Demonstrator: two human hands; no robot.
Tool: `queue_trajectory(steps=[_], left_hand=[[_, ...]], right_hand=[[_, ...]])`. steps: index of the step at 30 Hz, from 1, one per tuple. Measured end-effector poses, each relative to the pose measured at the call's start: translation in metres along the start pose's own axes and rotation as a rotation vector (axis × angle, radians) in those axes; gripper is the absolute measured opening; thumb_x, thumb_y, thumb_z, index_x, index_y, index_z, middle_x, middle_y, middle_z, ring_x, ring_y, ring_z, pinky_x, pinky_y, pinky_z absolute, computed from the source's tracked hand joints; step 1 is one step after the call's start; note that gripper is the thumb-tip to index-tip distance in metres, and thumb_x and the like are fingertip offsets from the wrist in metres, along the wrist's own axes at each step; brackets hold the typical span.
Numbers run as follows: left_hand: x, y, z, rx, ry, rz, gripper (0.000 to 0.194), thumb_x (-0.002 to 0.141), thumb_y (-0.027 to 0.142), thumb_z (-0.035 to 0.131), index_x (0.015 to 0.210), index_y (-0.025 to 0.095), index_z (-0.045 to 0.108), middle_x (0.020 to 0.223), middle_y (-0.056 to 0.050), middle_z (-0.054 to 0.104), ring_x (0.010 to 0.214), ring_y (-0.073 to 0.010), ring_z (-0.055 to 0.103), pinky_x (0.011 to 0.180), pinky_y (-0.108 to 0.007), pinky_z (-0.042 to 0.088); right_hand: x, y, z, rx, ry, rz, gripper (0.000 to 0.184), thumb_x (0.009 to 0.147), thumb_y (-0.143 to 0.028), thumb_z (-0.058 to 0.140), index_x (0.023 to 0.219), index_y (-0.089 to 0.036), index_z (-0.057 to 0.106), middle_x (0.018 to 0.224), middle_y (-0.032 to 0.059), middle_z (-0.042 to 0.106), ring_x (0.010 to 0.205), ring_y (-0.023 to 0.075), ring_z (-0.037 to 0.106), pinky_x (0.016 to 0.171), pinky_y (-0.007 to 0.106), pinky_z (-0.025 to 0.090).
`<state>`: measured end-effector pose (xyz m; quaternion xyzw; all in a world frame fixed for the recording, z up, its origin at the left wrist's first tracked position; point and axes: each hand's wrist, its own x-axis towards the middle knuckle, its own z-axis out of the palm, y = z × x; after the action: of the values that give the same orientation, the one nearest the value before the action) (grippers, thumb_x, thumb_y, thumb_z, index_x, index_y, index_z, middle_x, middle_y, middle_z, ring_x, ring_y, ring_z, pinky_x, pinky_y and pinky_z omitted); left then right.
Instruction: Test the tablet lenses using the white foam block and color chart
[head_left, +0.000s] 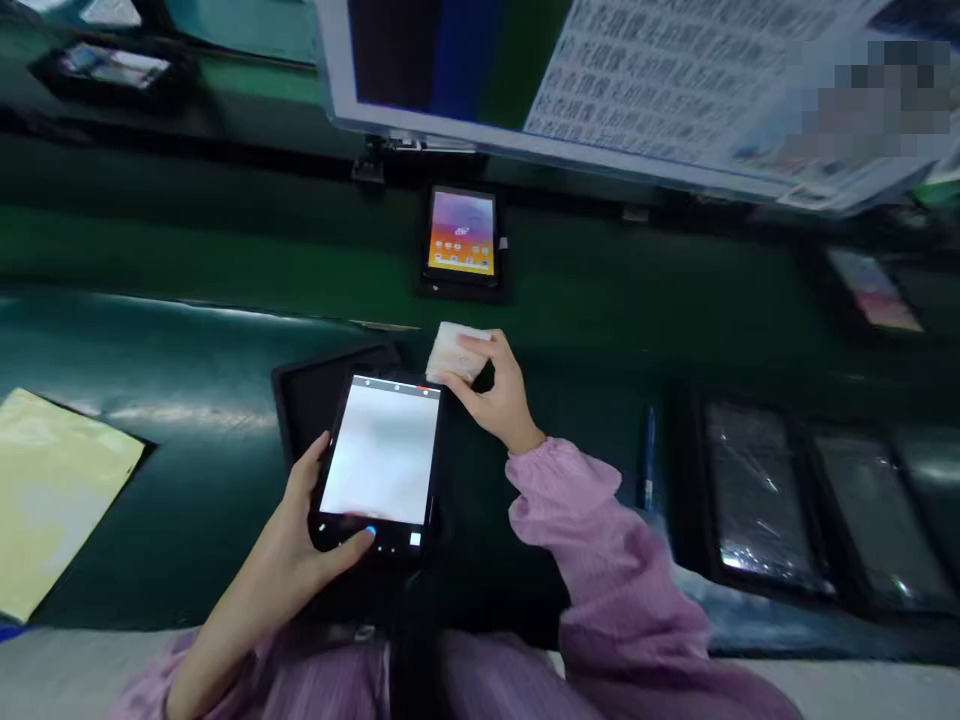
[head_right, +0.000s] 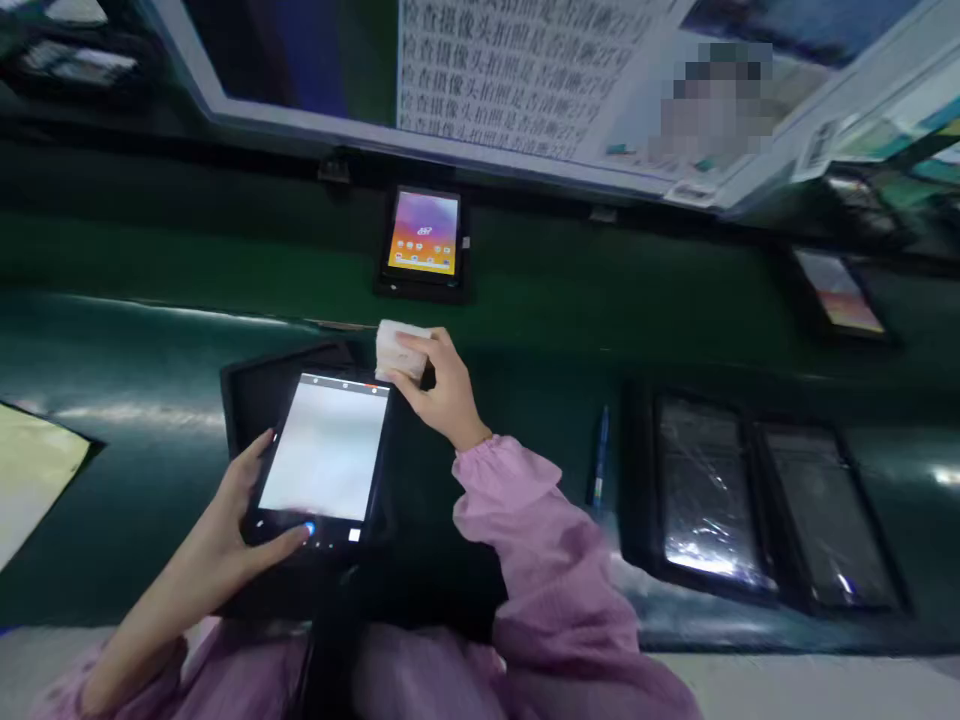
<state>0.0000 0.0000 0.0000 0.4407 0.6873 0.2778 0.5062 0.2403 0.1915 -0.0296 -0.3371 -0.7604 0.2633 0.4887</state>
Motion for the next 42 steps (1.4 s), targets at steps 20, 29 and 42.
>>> queue_trajectory(steps=[20, 29, 42], left_hand=[[-0.0007, -0.0067, 0.0008, 0.044, 0.033, 0.012, 0.107, 0.08, 0.051, 0.08, 0.162, 0.032, 0.014, 0.168, -0.012, 0.03, 0.158, -0.0377, 0.023, 0.127, -0.063, 0.021], [-0.0014, -0.0052, 0.0008, 0.072, 0.03, 0.035, 0.107, 0.081, 0.05, 0.079, 0.163, 0.031, 0.013, 0.167, -0.014, 0.032, 0.157, -0.0393, 0.025, 0.124, -0.063, 0.028], [-0.0026, -0.0021, 0.0005, 0.091, 0.019, 0.046, 0.108, 0.082, 0.047, 0.078, 0.164, 0.032, 0.01, 0.169, -0.013, 0.029, 0.156, -0.0385, 0.027, 0.124, -0.062, 0.029]], right_hand=[[0.0012, -0.0019, -0.0041, -0.066, -0.035, -0.038, 0.036, 0.095, -0.032, 0.074, 0.127, -0.032, 0.058, 0.108, 0.0047, 0.057, 0.099, 0.0268, 0.062, 0.076, 0.04, 0.058], [0.0022, -0.005, -0.0073, -0.168, -0.088, -0.145, 0.043, 0.097, -0.019, 0.069, 0.132, -0.037, 0.053, 0.114, 0.0043, 0.054, 0.101, 0.0253, 0.061, 0.078, 0.039, 0.057], [0.0005, -0.0052, -0.009, -0.228, -0.113, -0.174, 0.044, 0.095, -0.016, 0.065, 0.133, -0.035, 0.052, 0.118, 0.0051, 0.055, 0.1, 0.0247, 0.062, 0.078, 0.038, 0.058]])
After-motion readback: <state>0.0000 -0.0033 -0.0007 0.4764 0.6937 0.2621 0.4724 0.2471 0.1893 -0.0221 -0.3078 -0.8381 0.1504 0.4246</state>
